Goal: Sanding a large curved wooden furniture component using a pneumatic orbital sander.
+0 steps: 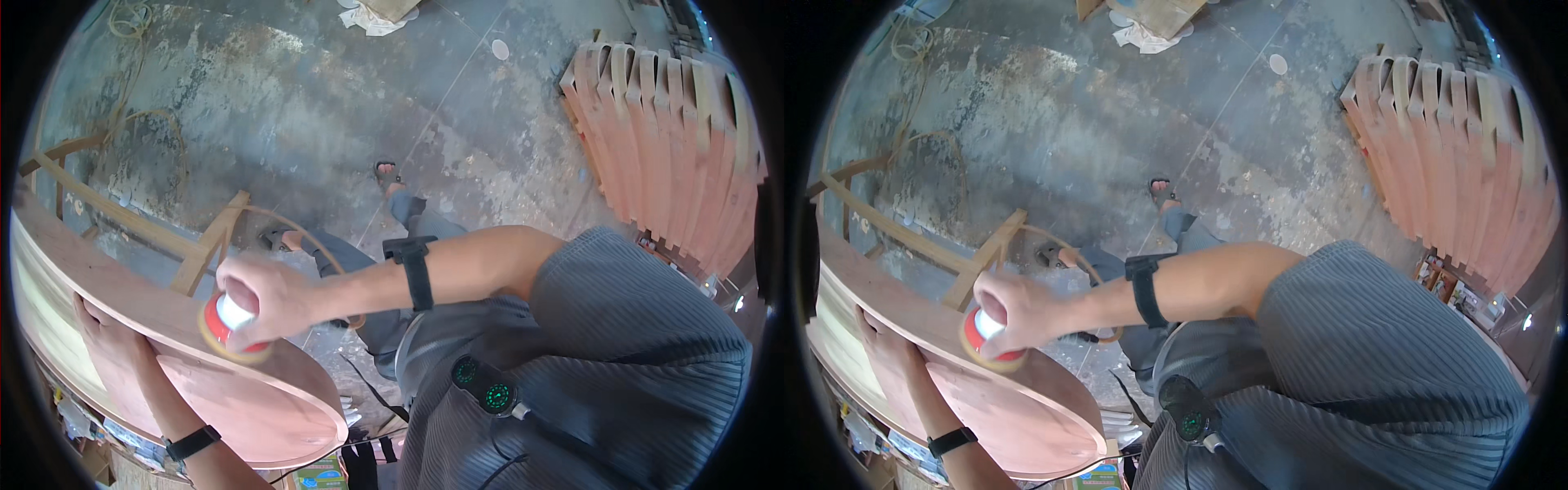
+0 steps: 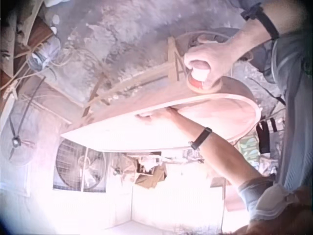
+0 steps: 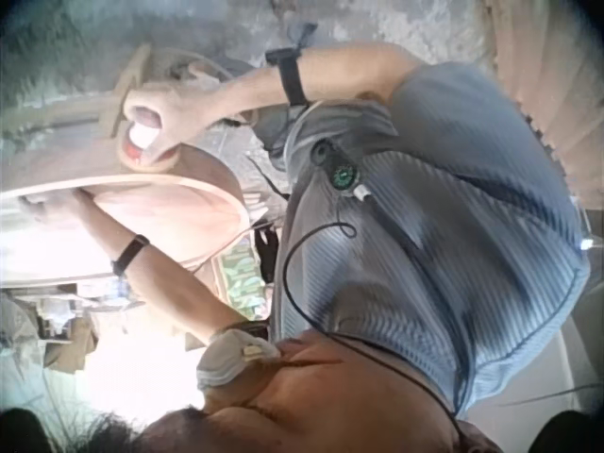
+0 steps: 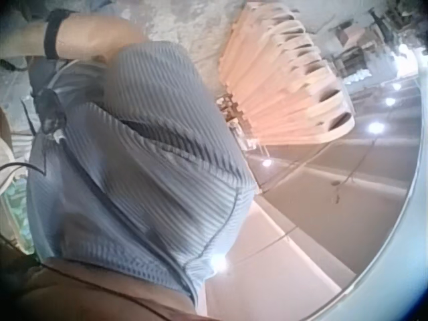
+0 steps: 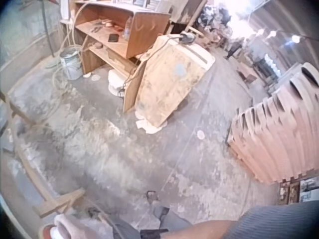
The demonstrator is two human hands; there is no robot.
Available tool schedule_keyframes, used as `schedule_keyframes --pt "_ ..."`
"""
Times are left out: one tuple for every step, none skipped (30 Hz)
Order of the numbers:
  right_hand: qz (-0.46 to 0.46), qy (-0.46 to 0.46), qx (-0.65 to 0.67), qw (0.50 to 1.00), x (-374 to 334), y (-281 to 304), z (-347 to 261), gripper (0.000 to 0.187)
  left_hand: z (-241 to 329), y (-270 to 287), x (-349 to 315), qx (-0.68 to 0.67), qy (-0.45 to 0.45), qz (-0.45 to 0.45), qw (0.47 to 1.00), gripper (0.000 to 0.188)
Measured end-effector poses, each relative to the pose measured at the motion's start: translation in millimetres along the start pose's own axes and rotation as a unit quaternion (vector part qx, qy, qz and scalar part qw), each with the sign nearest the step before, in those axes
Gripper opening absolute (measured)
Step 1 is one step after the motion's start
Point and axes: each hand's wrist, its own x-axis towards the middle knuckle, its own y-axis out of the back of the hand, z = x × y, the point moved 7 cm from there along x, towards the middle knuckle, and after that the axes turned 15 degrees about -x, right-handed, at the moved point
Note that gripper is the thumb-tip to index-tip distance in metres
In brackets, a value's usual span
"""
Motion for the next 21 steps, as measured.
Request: schedule_keyframes --pt "-0.005 -0.011 0.01 1.0 4.0 -0.2 9.0 0.062 2.3 -3.1 2.0 0.001 -0.013 -0.006 1.0 0.052" --pt "-0.002 -0.009 0.01 1.0 7.0 -1.8 15.4 0.062 5.0 -5.7 3.6 0.001 -0.027 -0.012 1.0 0.052" --pt "-0.011 -0.025 0.014 1.0 10.0 -5.0 23.4 0.062 6.4 -6.9 4.3 0.001 -0.03 -0.011 1.0 0.052" --pt "-0.022 -0.043 0.019 0.999 12.0 -5.1 23.9 0.062 3.1 -5.4 2.2 -0.01 -0.005 0.002 1.0 0.052" --pt "-0.023 -0.043 0.02 0.999 9.7 -4.0 20.2 0.062 0.3 -3.6 0.6 -0.021 0.019 0.016 0.999 0.052" --pt "-0.032 -0.018 0.01 0.999 4.5 -4.7 11.6 0.065 1.6 -3.6 -0.1 -0.02 0.019 0.016 0.999 0.052" --pt "-0.04 0.006 0.001 0.999 1.1 -3.4 -0.9 0.068 4.4 -4.1 -1.3 -0.029 0.027 0.016 0.999 0.052" --pt "-0.04 0.005 0.001 0.999 0.1 -3.0 -7.5 0.068 5.0 -4.3 -2.3 -0.038 0.034 0.016 0.999 0.052" --pt "-0.019 0.013 0.006 1.0 -0.7 -0.1 -14.7 0.067 3.1 -4.5 -3.4 -0.038 0.035 0.015 0.999 0.052" --pt "0.001 0.025 0.013 1.0 0.8 3.5 -19.4 0.066 2.9 -3.5 -2.4 -0.032 0.02 0.02 0.999 0.052" --pt "-0.042 -0.009 0.025 0.999 5.1 0.2 -13.4 0.064 2.0 -2.3 -1.7 -0.027 0.006 0.026 0.999 0.052" --pt "-0.043 -0.007 0.026 0.999 11.1 0.8 -8.6 0.064 -3.1 -1.0 -1.3 -0.027 0.005 0.029 0.999 0.052" --pt "-0.065 -0.05 0.017 0.996 17.2 -2.8 5.4 0.064 -2.2 -3.2 -0.5 -0.021 -0.011 0.019 1.0 0.052" --pt "-0.088 -0.092 0.008 0.992 20.1 -7.8 17.4 0.063 -1.3 -5.2 0.5 -0.015 -0.027 0.009 0.999 0.052" --pt "-0.042 -0.063 -0.011 0.997 20.2 -6.3 16.1 0.064 -2.3 -4.6 2.8 -0.016 -0.028 0.009 0.999 0.052" --pt "-0.044 -0.064 -0.011 0.997 21.0 -6.1 14.1 0.064 -1.1 -3.7 2.0 -0.007 -0.007 0.012 1.0 0.052" --pt "-0.06 -0.032 -0.003 0.998 20.3 -4.3 -1.9 0.065 1.0 -0.6 -1.5 0.003 0.016 0.014 1.0 0.052" --pt "-0.076 0.001 0.005 0.997 19.9 -3.8 -15.9 0.065 5.9 -1.3 -4.9 0.004 0.02 0.013 1.0 0.052" --pt "-0.042 0.017 0.0 0.999 23.7 3.8 -23.8 0.065 16.1 -6.2 -3.3 -0.025 0.006 0.004 1.0 0.051" --pt "-0.042 0.018 -0.002 0.999 25.9 2.1 -22.2 0.065 22.0 -8.8 -2.4 -0.055 -0.009 -0.005 0.998 0.051" --pt "-0.046 -0.001 -0.004 0.999 28.8 -2.7 -15.0 0.065 13.2 -8.3 -2.0 -0.058 -0.009 -0.003 0.998 0.051"
